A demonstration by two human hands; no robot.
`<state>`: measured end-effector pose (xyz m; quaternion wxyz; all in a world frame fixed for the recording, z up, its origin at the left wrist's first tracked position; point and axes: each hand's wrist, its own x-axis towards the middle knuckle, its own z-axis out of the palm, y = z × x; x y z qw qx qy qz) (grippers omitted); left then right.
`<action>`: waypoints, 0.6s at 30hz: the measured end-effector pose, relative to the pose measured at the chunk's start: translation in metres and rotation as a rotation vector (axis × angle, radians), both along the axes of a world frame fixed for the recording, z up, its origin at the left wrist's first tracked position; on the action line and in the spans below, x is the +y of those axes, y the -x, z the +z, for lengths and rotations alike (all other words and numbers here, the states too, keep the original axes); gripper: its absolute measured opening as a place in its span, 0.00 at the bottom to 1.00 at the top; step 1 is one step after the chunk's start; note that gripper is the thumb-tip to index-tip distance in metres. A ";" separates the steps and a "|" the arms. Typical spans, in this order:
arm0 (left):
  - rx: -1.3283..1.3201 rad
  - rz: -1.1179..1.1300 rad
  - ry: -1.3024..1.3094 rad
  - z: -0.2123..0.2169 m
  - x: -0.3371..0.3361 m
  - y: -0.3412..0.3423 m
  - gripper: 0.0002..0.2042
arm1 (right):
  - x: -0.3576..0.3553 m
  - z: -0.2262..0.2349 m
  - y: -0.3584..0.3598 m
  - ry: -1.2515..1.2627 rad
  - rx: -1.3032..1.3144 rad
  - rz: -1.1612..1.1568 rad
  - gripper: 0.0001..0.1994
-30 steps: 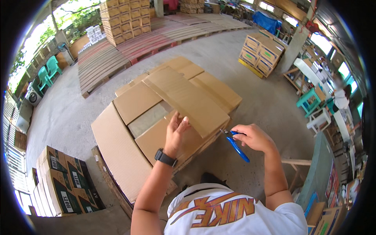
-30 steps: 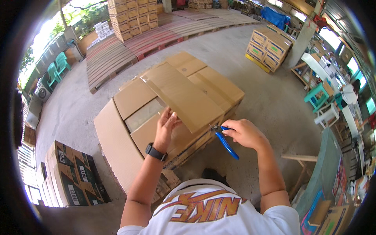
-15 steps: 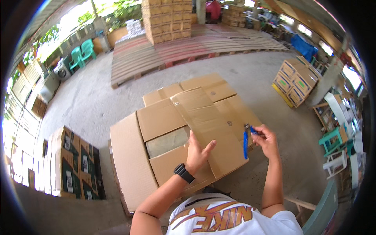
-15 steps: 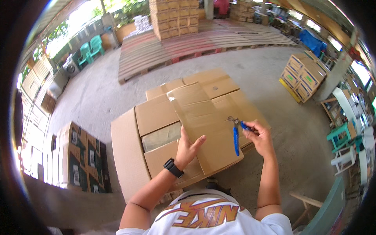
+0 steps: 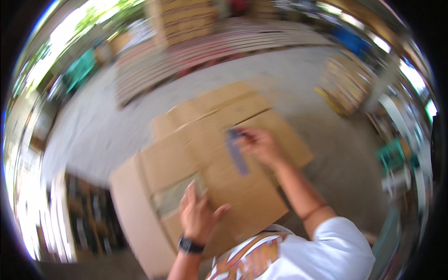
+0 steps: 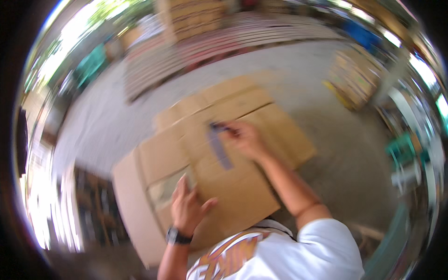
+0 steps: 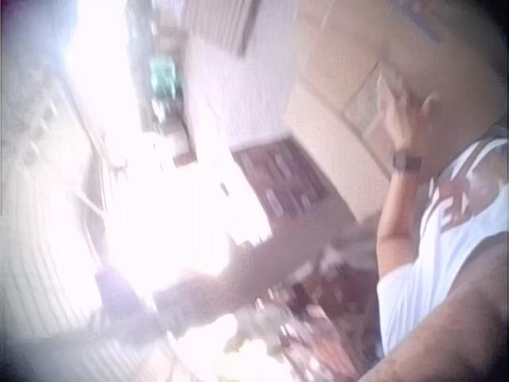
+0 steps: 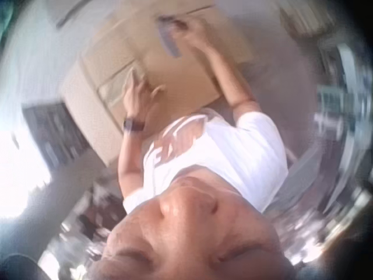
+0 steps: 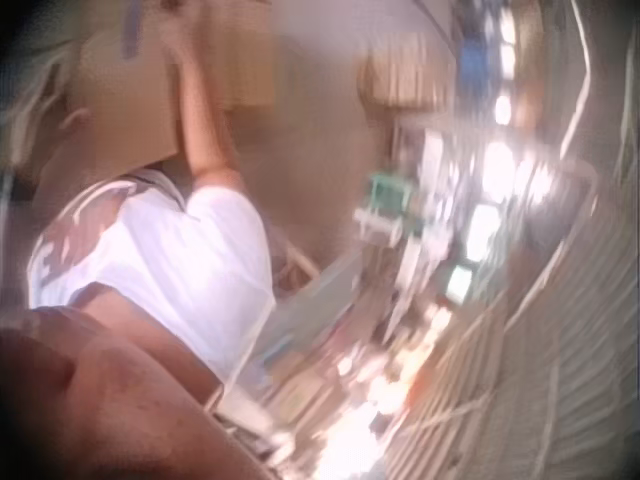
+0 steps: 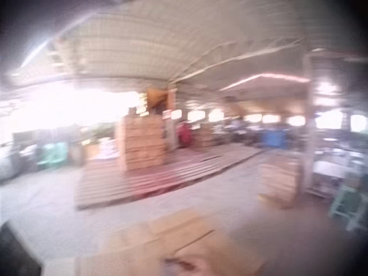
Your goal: The person gathers bundles of plastic ties from a pallet, takes them to a table to remove their white paper wrapping by hand, and then retrieves various notebooks from cardboard boxes to sort them onto the table.
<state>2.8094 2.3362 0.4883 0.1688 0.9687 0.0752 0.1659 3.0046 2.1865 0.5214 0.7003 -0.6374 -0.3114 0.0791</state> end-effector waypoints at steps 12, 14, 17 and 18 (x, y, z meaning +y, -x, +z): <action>0.188 -0.018 -0.132 -0.011 -0.045 -0.029 0.23 | 0.018 -0.048 -0.049 0.192 0.103 0.309 0.11; 0.073 0.016 0.012 -0.017 -0.035 -0.018 0.23 | 0.040 -0.048 -0.045 0.200 0.059 0.404 0.12; -0.158 -0.096 0.344 -0.022 -0.003 0.005 0.23 | 0.075 -0.047 -0.021 0.296 -0.119 0.246 0.16; -0.104 -0.133 0.512 -0.009 0.037 0.026 0.22 | 0.104 -0.025 0.008 0.393 0.145 0.135 0.12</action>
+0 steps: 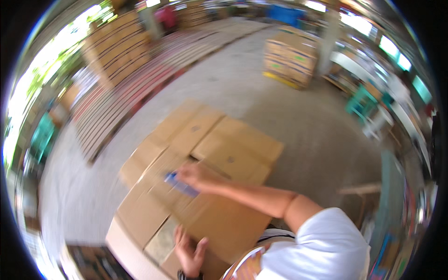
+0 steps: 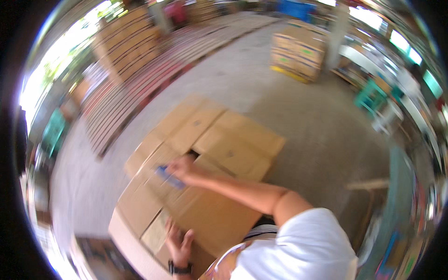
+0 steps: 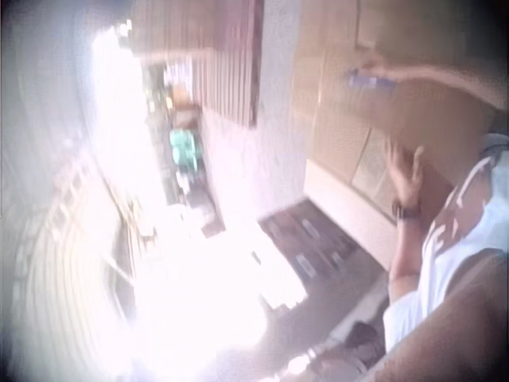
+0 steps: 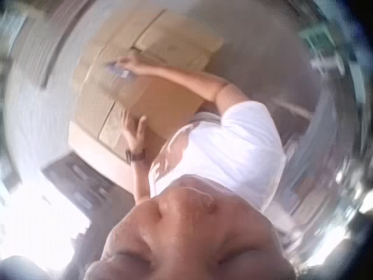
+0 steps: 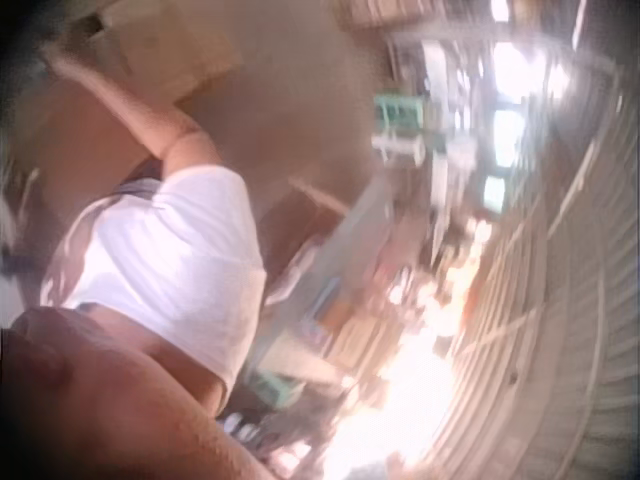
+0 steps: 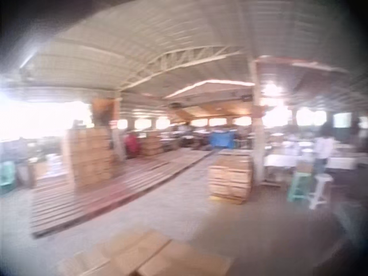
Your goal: The person gathers bundles of plastic ties from a pallet, takes them to a table to remove their white paper wrapping by hand, and then retrieves various notebooks from cardboard boxes to sort them onto the table.
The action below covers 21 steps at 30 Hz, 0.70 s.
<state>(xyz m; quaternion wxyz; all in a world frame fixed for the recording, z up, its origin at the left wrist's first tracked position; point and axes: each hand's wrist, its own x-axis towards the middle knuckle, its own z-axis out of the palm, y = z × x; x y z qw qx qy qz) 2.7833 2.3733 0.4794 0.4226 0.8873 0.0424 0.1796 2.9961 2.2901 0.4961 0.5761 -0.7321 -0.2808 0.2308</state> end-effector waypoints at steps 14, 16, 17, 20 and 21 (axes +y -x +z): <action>-0.067 0.007 0.592 0.016 -0.083 0.000 0.17 | 0.118 0.106 -0.052 0.786 -0.899 0.477 0.11; -0.097 0.027 0.653 0.016 -0.087 0.000 0.17 | 0.141 0.095 -0.049 0.882 -0.977 0.506 0.10; -0.048 0.026 0.601 0.014 -0.088 0.000 0.16 | 0.148 0.087 -0.049 0.971 -1.026 0.614 0.09; -0.038 0.051 0.510 0.009 -0.087 -0.001 0.15 | 0.165 0.086 -0.057 1.044 -1.059 0.691 0.07; -0.072 0.061 0.481 0.007 -0.086 -0.001 0.14 | 0.170 0.088 -0.058 1.043 -1.028 0.655 0.06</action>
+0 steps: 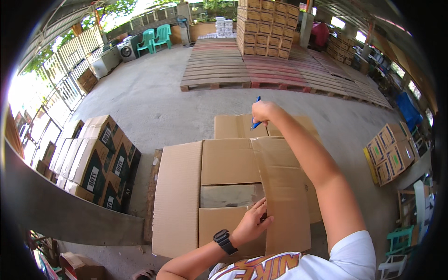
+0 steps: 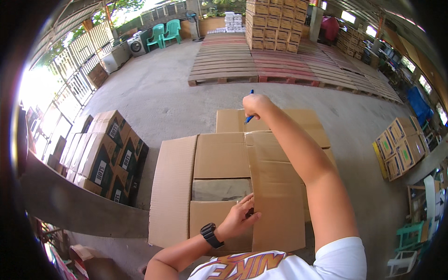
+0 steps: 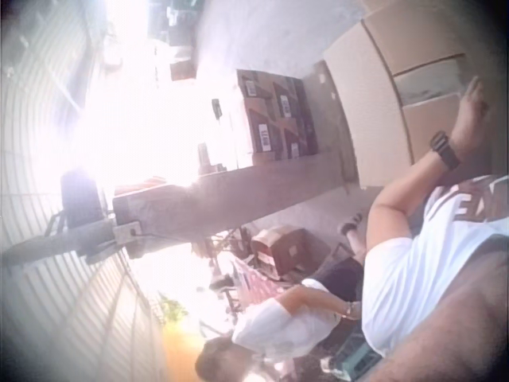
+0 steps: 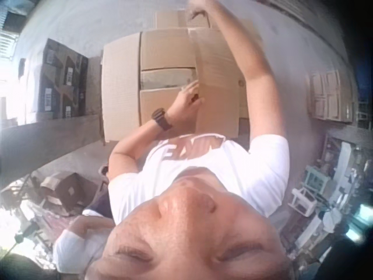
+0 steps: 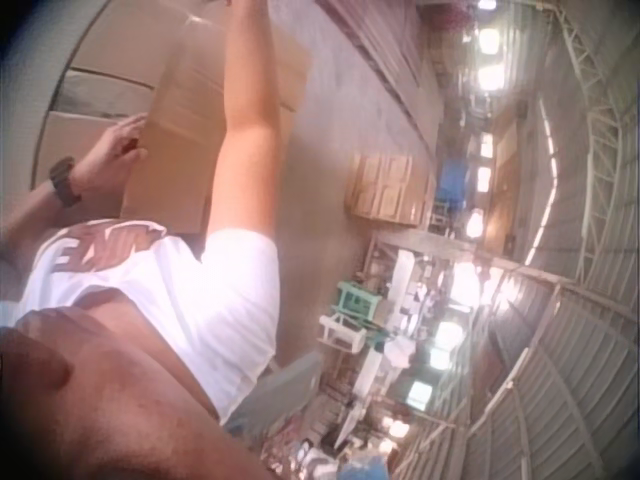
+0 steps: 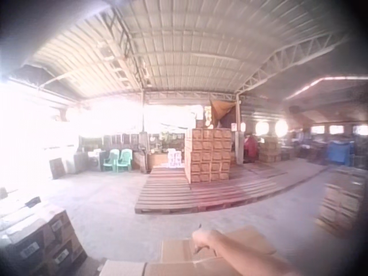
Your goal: The person gathers bundles of plastic ties from a pallet, takes them to a table to remove their white paper wrapping by hand, and then retrieves various notebooks from cardboard boxes to sort them onto the table.
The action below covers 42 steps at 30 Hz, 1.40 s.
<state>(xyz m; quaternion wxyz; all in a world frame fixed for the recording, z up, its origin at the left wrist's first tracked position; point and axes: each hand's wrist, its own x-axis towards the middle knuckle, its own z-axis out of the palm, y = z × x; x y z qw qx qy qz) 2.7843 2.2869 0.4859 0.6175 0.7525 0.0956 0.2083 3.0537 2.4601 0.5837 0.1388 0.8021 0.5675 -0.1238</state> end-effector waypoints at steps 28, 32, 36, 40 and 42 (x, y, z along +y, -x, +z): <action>-0.045 -0.210 -0.813 0.046 -0.097 -0.151 0.37 | -0.252 0.129 0.042 -1.150 0.293 0.170 0.15; 0.394 -0.589 -1.363 0.002 -0.114 -0.187 0.28 | -0.286 0.036 0.023 -1.023 0.517 0.008 0.13; 0.322 -0.610 -1.269 -0.041 -0.117 -0.185 0.23 | -0.304 -0.074 0.017 -0.791 0.782 0.012 0.11; 0.230 -0.611 -0.846 0.024 -0.093 -0.074 0.22 | -0.315 -0.091 0.018 -0.785 0.365 0.381 0.11; 0.046 -0.156 -0.795 0.021 -0.066 -0.028 0.25 | -0.316 -0.084 0.023 -0.762 0.442 0.272 0.11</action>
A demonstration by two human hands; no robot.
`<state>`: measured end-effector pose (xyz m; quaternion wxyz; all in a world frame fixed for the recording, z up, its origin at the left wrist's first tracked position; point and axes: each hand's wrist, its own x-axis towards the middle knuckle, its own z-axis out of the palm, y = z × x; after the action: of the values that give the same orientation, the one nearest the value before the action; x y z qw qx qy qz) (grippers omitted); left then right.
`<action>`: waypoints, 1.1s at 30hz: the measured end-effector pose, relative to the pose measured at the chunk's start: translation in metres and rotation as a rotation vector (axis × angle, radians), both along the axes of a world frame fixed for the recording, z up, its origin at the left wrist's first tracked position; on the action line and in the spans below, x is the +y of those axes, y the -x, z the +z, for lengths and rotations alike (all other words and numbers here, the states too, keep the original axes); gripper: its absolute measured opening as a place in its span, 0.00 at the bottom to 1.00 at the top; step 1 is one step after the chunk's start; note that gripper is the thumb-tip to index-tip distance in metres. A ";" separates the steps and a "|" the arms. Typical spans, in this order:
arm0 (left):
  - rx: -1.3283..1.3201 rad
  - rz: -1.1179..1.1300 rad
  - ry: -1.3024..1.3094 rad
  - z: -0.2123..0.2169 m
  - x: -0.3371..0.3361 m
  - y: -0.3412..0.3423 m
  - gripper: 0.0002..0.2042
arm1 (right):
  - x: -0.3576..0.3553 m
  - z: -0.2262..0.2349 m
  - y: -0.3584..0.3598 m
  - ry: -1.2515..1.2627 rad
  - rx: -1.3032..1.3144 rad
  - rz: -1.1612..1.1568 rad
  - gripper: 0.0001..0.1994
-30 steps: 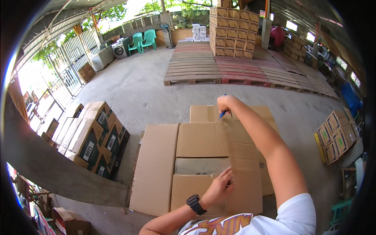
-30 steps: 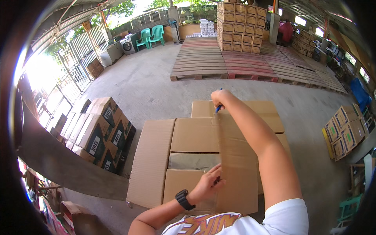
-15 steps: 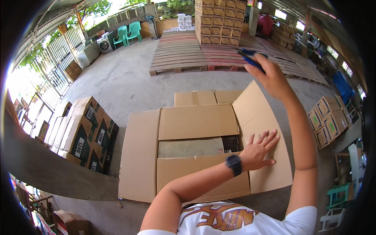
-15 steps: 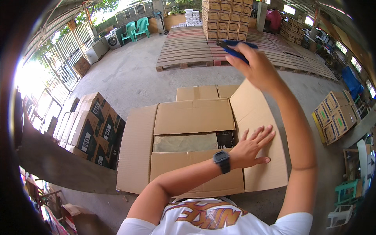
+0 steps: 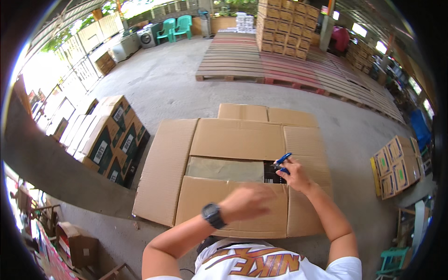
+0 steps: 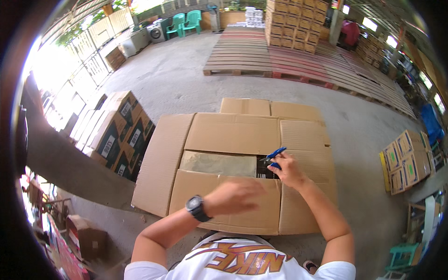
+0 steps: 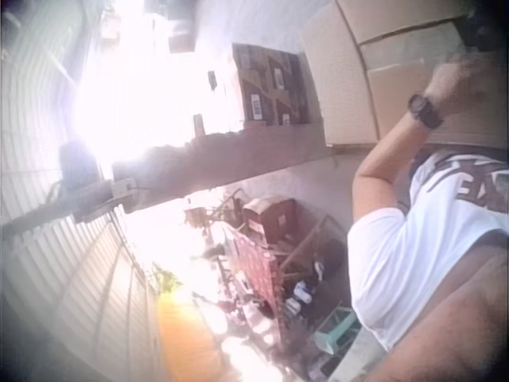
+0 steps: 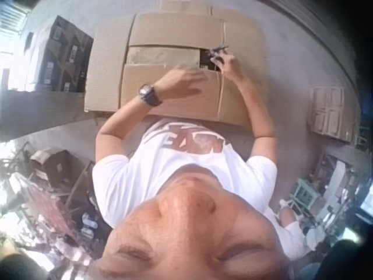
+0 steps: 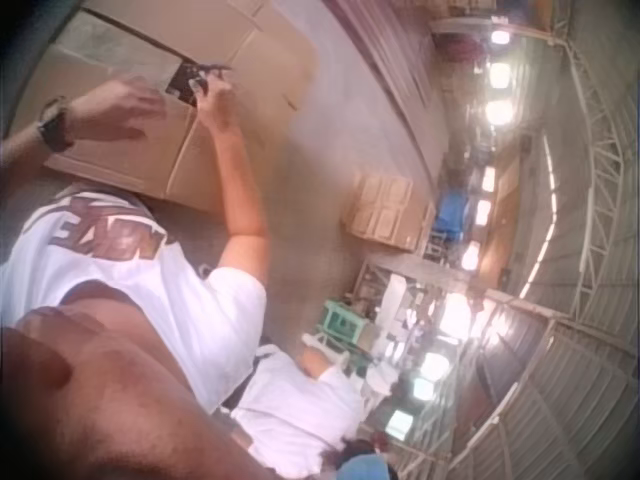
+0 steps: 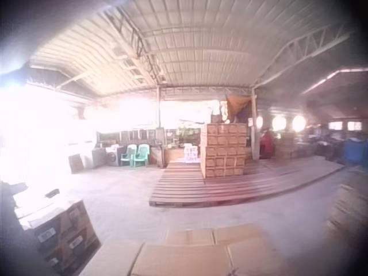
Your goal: The person gathers bundles of plastic ties from a pallet, takes them to a table to remove their white paper wrapping by hand, and then retrieves various notebooks from cardboard boxes to sort them onto the table.
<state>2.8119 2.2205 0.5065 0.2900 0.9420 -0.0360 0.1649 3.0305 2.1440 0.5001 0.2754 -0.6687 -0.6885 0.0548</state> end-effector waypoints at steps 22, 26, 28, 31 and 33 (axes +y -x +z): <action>0.125 0.801 0.221 0.055 -0.209 0.220 0.15 | 0.206 -0.031 -0.045 0.389 -0.298 -0.521 0.25; 0.262 0.900 0.143 0.033 -0.227 0.215 0.22 | 0.146 0.001 -0.033 -0.013 -0.079 -0.433 0.19; 0.339 0.877 0.177 0.017 -0.230 0.221 0.29 | 0.125 0.012 0.001 -0.126 -0.129 -0.394 0.18; 0.543 0.922 0.027 -0.042 -0.232 0.205 0.40 | 0.086 0.004 0.021 -0.115 -0.083 -0.376 0.15; 0.470 1.039 -0.098 -0.113 -0.233 0.180 0.33 | 0.061 0.000 0.036 0.124 -0.056 -0.362 0.18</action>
<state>2.6315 1.9871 0.3930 0.1271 0.8597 0.4898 0.0700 2.9940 2.2049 0.5006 0.2197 -0.7986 -0.5596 0.0279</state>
